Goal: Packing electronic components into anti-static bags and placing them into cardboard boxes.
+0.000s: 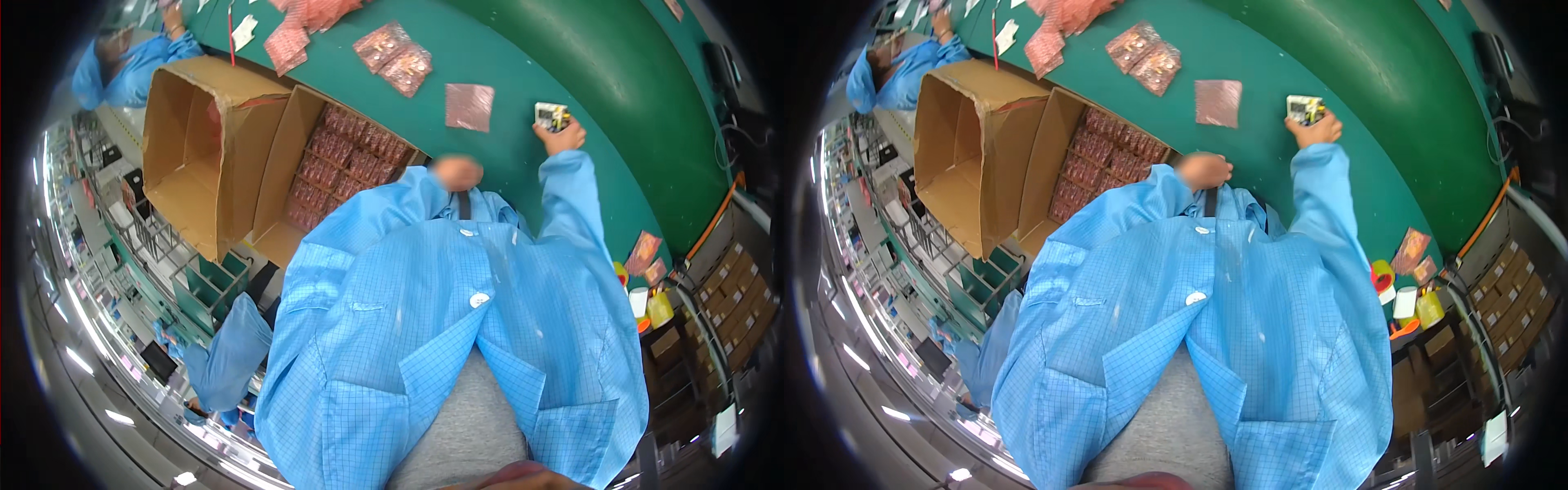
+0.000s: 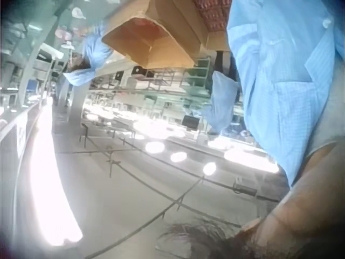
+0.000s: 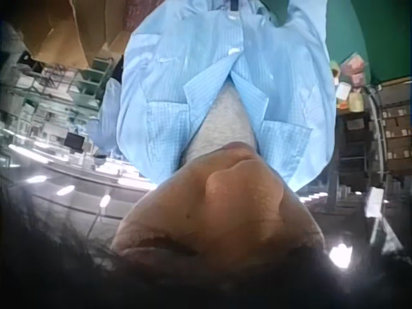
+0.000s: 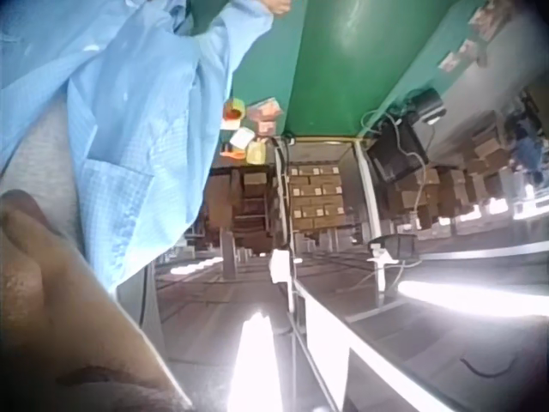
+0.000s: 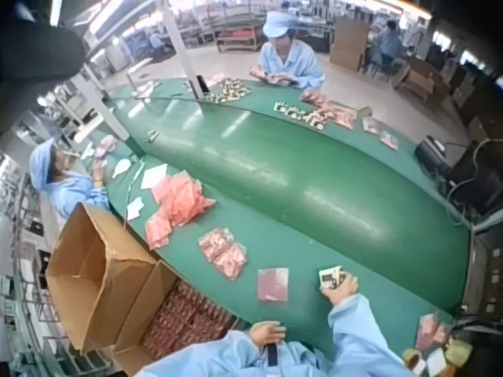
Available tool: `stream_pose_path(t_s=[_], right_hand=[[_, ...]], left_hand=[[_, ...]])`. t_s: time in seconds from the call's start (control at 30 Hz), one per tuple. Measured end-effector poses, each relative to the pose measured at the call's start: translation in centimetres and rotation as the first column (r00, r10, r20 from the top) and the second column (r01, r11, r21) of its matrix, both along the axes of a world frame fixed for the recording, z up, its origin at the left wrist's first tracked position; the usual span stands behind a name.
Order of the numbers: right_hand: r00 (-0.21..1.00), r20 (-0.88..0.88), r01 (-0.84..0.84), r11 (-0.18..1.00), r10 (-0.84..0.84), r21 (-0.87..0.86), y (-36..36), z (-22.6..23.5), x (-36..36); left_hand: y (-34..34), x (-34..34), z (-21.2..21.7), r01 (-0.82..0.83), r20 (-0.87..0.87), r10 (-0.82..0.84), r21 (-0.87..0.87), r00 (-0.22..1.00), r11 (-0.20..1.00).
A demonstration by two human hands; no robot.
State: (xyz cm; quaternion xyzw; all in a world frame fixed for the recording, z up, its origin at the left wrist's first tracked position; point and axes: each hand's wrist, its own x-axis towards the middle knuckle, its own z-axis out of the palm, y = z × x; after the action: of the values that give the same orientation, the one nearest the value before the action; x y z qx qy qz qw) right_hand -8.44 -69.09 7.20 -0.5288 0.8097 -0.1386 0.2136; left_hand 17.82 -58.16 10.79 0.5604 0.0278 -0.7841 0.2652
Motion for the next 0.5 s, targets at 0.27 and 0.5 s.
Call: stream_pose_path(t_s=[0.27,0.5], right_hand=[[0.997,-0.079,0.007,0.988,0.006,0.154,9.8,0.7,-2.8],[0.951,0.299,0.043,0.991,-0.078,0.123,11.6,-2.5,-6.1]], left_hand=[[-7.4,-2.3,-1.9,0.784,0.853,0.423,-0.478,0.307,0.396],[-9.0,-2.3,-4.3,0.912,0.972,0.065,-0.236,0.227,0.335]])
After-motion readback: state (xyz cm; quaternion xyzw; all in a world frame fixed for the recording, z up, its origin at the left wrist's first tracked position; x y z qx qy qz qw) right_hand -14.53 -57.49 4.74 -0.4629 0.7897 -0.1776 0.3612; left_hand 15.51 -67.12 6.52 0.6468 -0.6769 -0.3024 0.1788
